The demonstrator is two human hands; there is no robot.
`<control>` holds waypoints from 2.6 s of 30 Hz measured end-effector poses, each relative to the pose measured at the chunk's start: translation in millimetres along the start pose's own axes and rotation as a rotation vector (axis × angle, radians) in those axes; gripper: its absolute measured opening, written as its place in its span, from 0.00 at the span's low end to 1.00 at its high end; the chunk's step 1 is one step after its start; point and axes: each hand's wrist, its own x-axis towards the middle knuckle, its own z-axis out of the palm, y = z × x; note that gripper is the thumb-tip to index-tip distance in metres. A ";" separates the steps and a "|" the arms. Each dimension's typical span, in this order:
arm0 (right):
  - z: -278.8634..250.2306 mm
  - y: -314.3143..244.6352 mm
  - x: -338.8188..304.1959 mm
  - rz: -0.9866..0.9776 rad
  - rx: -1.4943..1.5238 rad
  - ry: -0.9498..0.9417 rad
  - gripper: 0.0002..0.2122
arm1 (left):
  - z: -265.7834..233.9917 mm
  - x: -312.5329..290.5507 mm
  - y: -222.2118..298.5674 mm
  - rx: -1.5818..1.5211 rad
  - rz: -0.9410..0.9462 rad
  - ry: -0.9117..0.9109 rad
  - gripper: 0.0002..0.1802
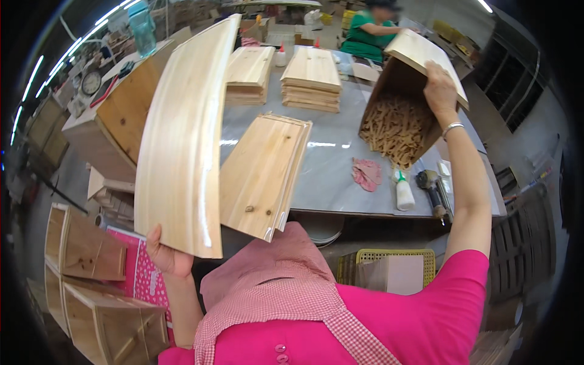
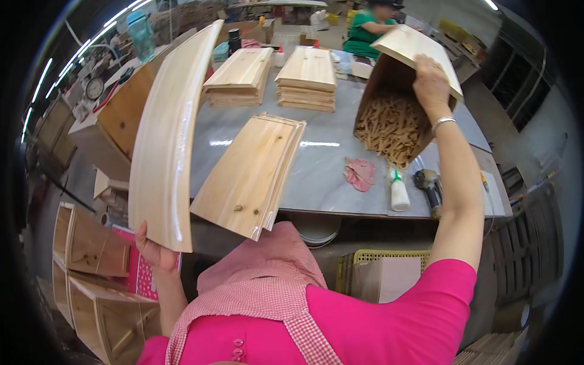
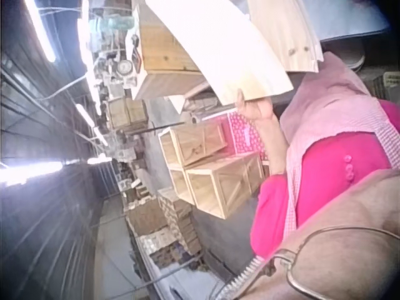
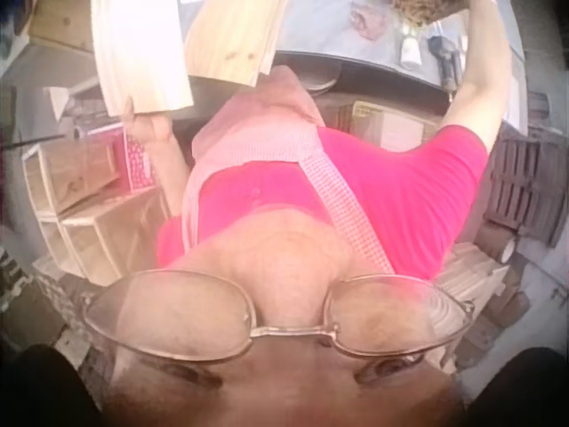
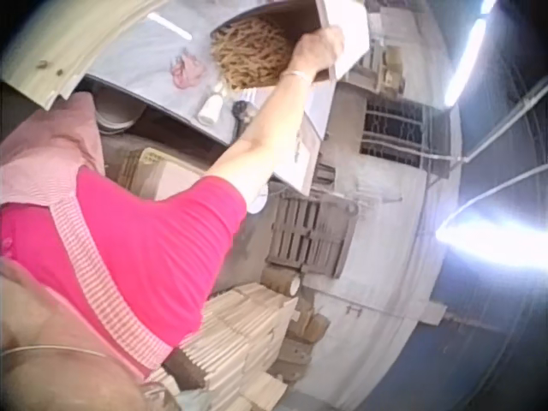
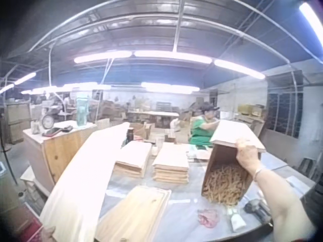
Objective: Apply glue to wooden panels and assemble them into a box, then secure the structure using rubber bands.
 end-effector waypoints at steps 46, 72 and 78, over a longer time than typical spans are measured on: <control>-113.6 -435.9 -184.6 -0.310 0.872 -0.662 0.32 | -24.9 -6.2 20.3 0.272 0.078 0.108 0.37; -131.3 -372.6 -219.7 -0.269 0.951 -0.704 0.30 | -25.1 35.7 -111.1 1.430 -0.103 -0.054 0.20; -135.2 -373.0 -218.9 -0.207 1.013 -0.723 0.31 | -15.1 39.3 -117.2 1.580 -0.132 -0.192 0.16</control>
